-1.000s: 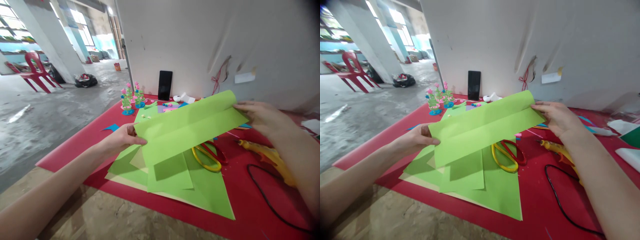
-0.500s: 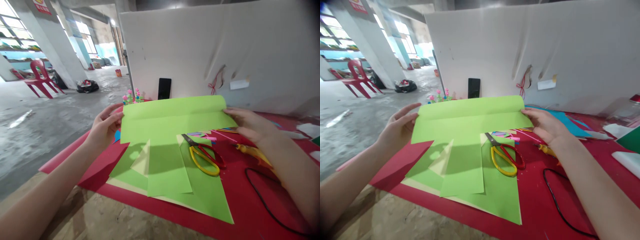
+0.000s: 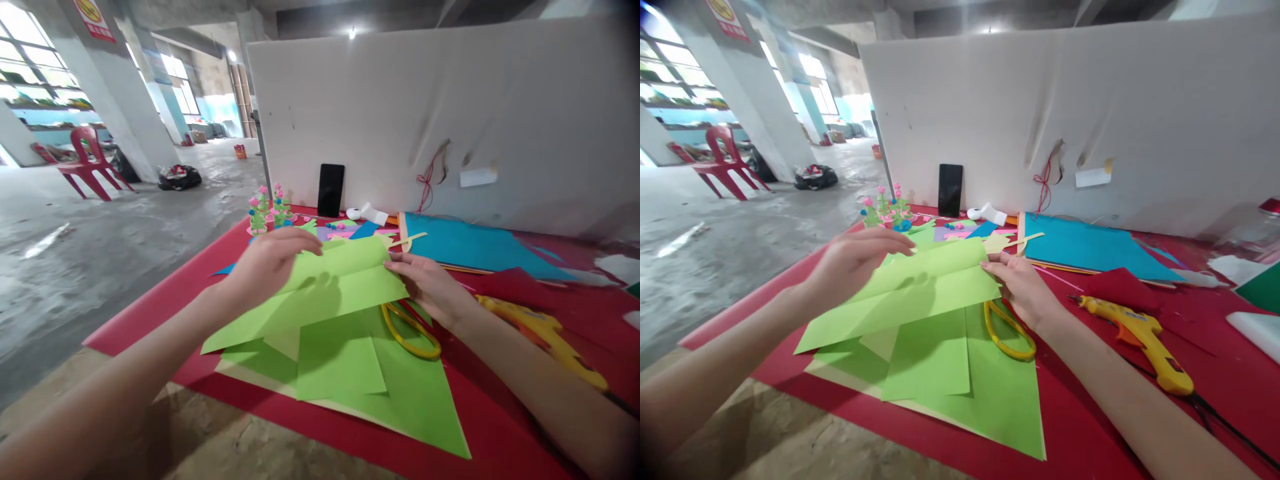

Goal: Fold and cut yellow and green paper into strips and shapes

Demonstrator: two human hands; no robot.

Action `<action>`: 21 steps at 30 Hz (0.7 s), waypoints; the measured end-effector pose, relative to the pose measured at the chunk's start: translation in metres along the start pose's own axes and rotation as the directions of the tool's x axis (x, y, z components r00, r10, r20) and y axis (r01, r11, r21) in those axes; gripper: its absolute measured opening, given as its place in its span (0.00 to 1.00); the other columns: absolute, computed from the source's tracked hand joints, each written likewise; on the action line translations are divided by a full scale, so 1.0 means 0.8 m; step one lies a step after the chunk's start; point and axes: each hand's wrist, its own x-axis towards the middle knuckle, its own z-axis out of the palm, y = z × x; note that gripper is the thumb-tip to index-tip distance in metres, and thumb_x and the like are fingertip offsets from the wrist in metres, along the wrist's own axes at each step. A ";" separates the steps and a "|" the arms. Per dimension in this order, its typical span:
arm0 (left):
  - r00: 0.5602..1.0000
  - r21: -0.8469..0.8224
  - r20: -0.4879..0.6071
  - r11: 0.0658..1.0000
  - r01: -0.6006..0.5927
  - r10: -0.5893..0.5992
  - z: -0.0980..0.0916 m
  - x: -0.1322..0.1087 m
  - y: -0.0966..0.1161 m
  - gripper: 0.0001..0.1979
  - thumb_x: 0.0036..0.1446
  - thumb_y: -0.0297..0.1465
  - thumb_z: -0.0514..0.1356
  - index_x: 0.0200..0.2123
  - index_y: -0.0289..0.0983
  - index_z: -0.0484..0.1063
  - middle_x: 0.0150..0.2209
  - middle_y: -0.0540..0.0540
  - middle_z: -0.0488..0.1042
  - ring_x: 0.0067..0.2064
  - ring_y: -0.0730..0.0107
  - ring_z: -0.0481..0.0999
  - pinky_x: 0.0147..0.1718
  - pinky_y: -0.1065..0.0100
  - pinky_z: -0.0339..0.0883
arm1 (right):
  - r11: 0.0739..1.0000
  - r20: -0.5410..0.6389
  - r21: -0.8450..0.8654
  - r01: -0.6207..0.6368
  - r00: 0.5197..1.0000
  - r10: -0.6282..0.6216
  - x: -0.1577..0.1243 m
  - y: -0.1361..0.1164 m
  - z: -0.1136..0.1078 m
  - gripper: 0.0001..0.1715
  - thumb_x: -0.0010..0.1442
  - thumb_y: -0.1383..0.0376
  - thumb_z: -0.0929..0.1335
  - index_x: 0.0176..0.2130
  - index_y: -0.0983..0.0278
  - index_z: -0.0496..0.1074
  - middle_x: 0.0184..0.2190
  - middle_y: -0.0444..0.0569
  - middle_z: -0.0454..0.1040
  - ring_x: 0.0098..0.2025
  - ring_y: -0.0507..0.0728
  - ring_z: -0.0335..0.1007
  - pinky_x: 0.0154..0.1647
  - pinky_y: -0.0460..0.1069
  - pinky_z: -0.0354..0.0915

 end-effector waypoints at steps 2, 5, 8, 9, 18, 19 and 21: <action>0.986 0.051 0.164 0.998 -0.048 0.039 0.019 0.013 0.019 0.16 0.58 0.25 0.46 0.43 0.34 0.70 0.46 0.44 0.72 0.48 0.66 0.69 0.47 0.65 0.62 | 1.000 0.020 0.013 0.016 1.000 -0.016 -0.005 -0.001 0.005 0.07 0.51 0.70 0.67 0.34 0.62 0.70 0.30 0.44 0.77 0.28 0.49 0.72 0.28 0.42 0.68; 0.975 0.102 0.212 0.990 -0.094 0.071 0.042 0.029 0.032 0.22 0.58 0.39 0.50 0.53 0.35 0.62 0.52 0.42 0.67 0.53 0.59 0.64 0.52 0.59 0.57 | 0.999 0.037 0.026 0.044 0.998 -0.045 -0.013 -0.004 0.011 0.06 0.51 0.70 0.67 0.33 0.62 0.70 0.29 0.43 0.76 0.27 0.48 0.72 0.28 0.42 0.68; 0.970 0.084 0.226 0.990 -0.109 0.088 0.050 0.034 0.032 0.31 0.53 0.47 0.52 0.56 0.35 0.58 0.55 0.41 0.64 0.55 0.57 0.61 0.55 0.56 0.52 | 0.998 0.050 0.017 0.062 0.997 -0.063 -0.021 -0.011 0.015 0.08 0.50 0.69 0.68 0.34 0.62 0.70 0.31 0.43 0.76 0.27 0.48 0.71 0.27 0.41 0.67; 0.970 0.065 0.229 0.993 -0.098 0.081 0.050 0.034 0.031 0.32 0.53 0.48 0.52 0.56 0.35 0.57 0.55 0.41 0.64 0.55 0.57 0.61 0.55 0.57 0.53 | 0.998 0.055 0.009 0.066 0.996 -0.066 -0.024 -0.013 0.016 0.09 0.50 0.69 0.69 0.35 0.61 0.70 0.32 0.43 0.76 0.27 0.47 0.71 0.26 0.40 0.67; 0.979 -0.009 0.204 1.000 -0.023 0.024 0.047 0.032 0.031 0.22 0.55 0.45 0.51 0.46 0.36 0.68 0.42 0.43 0.74 0.41 0.64 0.72 0.39 0.68 0.63 | 0.973 0.116 -0.135 0.186 0.978 -0.171 -0.037 -0.025 0.015 0.14 0.48 0.67 0.70 0.36 0.59 0.63 0.31 0.39 0.75 0.32 0.49 0.71 0.32 0.43 0.66; 0.979 -0.008 0.204 1.000 -0.025 0.026 0.046 0.033 0.032 0.20 0.55 0.43 0.51 0.44 0.36 0.69 0.39 0.44 0.75 0.38 0.66 0.73 0.36 0.69 0.63 | 0.962 0.106 -0.167 0.217 0.974 -0.202 -0.037 -0.025 0.015 0.14 0.48 0.67 0.70 0.35 0.59 0.63 0.30 0.39 0.75 0.32 0.50 0.71 0.33 0.44 0.65; 0.977 -0.005 0.212 1.000 -0.023 0.024 0.041 0.035 0.035 0.16 0.56 0.41 0.52 0.39 0.36 0.71 0.33 0.46 0.76 0.32 0.71 0.72 0.30 0.72 0.61 | 0.915 0.084 -0.260 0.310 0.951 -0.298 -0.039 -0.026 0.015 0.14 0.47 0.65 0.70 0.35 0.59 0.63 0.29 0.40 0.74 0.33 0.51 0.71 0.33 0.45 0.65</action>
